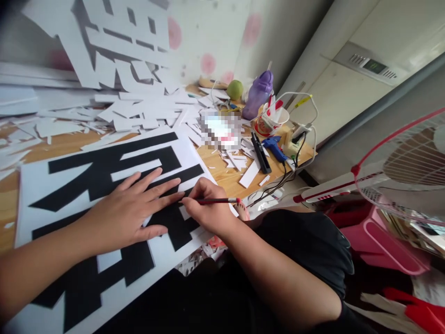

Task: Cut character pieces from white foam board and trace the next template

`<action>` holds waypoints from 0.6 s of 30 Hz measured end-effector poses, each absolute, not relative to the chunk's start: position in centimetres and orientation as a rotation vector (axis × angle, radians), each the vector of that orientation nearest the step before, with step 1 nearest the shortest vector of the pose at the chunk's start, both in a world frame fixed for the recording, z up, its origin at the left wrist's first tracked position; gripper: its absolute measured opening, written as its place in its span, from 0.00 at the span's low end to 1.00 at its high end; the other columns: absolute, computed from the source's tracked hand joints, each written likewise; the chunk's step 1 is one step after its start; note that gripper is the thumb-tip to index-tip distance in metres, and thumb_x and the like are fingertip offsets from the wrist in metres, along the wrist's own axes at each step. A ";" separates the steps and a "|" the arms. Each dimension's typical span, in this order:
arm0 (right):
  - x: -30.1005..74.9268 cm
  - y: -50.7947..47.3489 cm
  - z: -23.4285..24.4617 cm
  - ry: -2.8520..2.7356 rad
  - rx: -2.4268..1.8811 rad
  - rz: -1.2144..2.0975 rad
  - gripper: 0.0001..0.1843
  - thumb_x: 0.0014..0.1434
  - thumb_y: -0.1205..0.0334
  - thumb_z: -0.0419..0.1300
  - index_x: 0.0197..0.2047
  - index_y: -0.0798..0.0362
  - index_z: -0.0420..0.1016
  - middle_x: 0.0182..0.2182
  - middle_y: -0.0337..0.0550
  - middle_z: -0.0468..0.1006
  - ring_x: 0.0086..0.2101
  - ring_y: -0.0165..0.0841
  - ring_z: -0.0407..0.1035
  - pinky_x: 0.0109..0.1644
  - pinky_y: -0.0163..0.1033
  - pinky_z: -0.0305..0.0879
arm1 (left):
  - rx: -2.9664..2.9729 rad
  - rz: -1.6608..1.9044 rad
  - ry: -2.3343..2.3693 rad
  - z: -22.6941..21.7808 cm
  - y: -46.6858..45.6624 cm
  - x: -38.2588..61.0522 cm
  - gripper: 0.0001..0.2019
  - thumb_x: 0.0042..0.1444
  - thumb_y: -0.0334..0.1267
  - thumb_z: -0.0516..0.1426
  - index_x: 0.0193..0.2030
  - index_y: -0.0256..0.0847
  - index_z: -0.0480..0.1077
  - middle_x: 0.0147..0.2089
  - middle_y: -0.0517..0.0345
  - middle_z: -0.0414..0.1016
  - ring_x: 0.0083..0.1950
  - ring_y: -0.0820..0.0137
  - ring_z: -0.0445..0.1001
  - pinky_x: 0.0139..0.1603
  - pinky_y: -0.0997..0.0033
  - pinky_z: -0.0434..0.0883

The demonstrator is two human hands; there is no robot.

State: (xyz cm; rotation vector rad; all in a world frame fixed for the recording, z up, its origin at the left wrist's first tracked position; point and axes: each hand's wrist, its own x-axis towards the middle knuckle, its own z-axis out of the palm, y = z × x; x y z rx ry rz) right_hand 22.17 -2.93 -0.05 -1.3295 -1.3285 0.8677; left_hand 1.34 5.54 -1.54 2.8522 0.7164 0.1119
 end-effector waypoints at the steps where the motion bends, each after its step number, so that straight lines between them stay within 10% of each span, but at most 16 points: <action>1: 22.1 -3.0 -0.1 -1.334 -1.344 0.828 0.14 0.55 0.61 0.63 0.24 0.50 0.62 0.19 0.33 0.69 0.22 0.27 0.63 0.26 0.33 0.59 | 2.869 0.138 0.702 -1.6 5.5 1.3 0.36 0.55 0.66 0.51 0.70 0.62 0.55 0.75 0.70 0.48 0.76 0.50 0.37 0.72 0.42 0.34; 18: 21.7 -3.2 -0.3 -1.428 -1.471 0.554 0.17 0.55 0.61 0.61 0.20 0.50 0.59 0.16 0.32 0.64 0.18 0.25 0.58 0.22 0.32 0.55 | 2.928 0.219 0.619 -1.3 5.4 1.2 0.31 0.58 0.64 0.51 0.68 0.72 0.53 0.75 0.70 0.50 0.75 0.46 0.42 0.70 0.39 0.38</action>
